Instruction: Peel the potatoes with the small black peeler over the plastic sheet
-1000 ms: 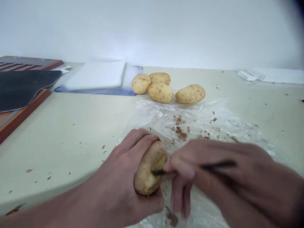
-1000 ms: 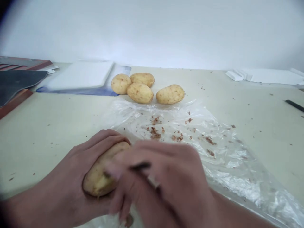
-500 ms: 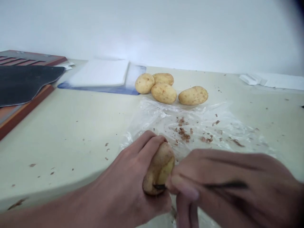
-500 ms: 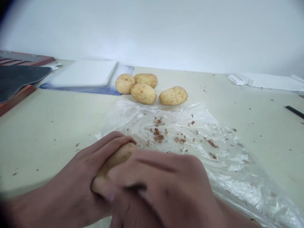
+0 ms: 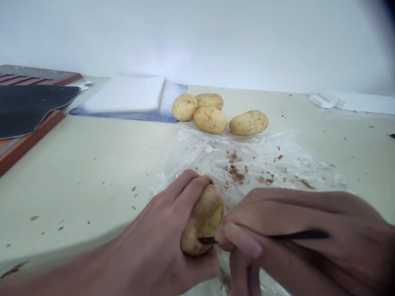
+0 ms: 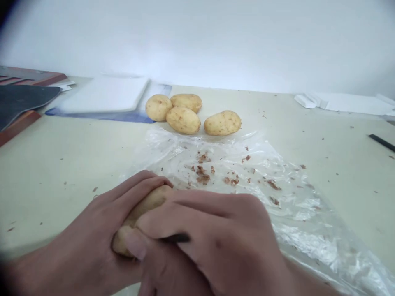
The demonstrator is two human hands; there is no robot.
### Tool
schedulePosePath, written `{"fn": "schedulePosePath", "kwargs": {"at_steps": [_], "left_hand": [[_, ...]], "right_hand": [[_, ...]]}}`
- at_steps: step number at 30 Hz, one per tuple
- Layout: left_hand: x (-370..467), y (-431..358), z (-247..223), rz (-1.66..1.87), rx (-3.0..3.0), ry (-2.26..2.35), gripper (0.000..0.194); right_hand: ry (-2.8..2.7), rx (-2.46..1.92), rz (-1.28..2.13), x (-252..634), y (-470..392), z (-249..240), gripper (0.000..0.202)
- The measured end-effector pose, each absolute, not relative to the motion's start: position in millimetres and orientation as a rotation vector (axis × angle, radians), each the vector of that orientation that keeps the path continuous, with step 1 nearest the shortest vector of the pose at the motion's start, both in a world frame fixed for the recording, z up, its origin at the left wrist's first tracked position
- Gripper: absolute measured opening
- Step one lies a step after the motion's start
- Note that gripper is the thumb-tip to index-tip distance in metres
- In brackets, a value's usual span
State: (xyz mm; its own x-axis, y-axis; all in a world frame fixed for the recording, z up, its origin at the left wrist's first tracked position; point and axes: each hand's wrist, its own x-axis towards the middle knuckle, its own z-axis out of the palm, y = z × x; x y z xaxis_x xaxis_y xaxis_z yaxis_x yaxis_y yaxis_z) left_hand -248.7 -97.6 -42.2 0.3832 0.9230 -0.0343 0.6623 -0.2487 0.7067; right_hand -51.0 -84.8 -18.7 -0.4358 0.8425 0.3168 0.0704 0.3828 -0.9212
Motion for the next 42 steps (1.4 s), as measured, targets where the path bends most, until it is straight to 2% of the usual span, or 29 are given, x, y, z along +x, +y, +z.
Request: {"fn": "schedulePosePath", "kwargs": {"at_steps": [3, 6, 10, 13, 15, 17, 21, 26, 30, 33, 37, 40, 42], "left_hand": [[-248.8, -96.6, -44.0, 0.527, 2.026, 1.365, 0.050], [-249.2, -95.5, -45.0, 0.512, 2.045, 1.378, 0.053], [-249.4, -95.0, -45.2, 0.533, 2.046, 1.358, 0.051], [-250.3, -96.3, -45.3, 0.525, 2.070, 1.379, 0.050], [-251.1, -97.1, -45.4, 0.522, 2.067, 1.374, 0.054], [-251.8, -97.3, -45.4, 0.522, 2.056, 1.353, 0.056], [-253.0, -96.7, -45.5, 0.517, 2.114, 1.379, 0.055], [-253.9, -97.3, -46.2, 0.527, 2.126, 1.374, 0.058], [-253.7, -97.3, -47.0, 0.528, 2.153, 1.390, 0.054], [-253.3, -96.6, -46.2, 0.537, 2.117, 1.375, 0.054], [-252.7, -96.1, -44.0, 0.529, 2.126, 1.397, 0.055], [-252.5, -96.1, -44.1, 0.544, 2.118, 1.388, 0.058], [-252.7, -96.0, -44.7, 0.540, 2.112, 1.386, 0.056]], "right_hand": [[-1.754, -0.838, 1.155, -49.5, -85.7, -20.1, 0.033], [-1.675, -0.836, 1.094, -47.7, -86.7, -20.8, 0.021], [-1.730, -0.791, 1.146, -47.8, -86.3, -20.7, 0.033], [-1.564, -0.823, 1.124, -46.8, -85.4, -23.6, 0.018], [-1.555, -0.815, 1.157, -46.0, -85.8, -26.6, 0.016], [-1.643, -0.789, 1.211, -45.3, -85.7, -29.3, 0.020], [-1.576, -0.820, 1.087, -43.7, -84.3, -28.9, 0.019], [-1.706, -0.792, 1.184, -43.7, -85.3, -21.8, 0.027], [-1.593, -0.835, 1.204, -42.6, -82.9, -21.7, 0.016], [-1.674, -0.751, 1.262, -44.2, -82.8, -24.9, 0.027], [-1.525, -0.821, 1.145, -47.9, -83.4, -25.4, 0.021], [-1.696, -0.803, 1.246, -48.5, -83.3, -21.3, 0.031], [-1.699, -0.794, 1.197, -47.6, -83.3, -19.4, 0.029]]}}
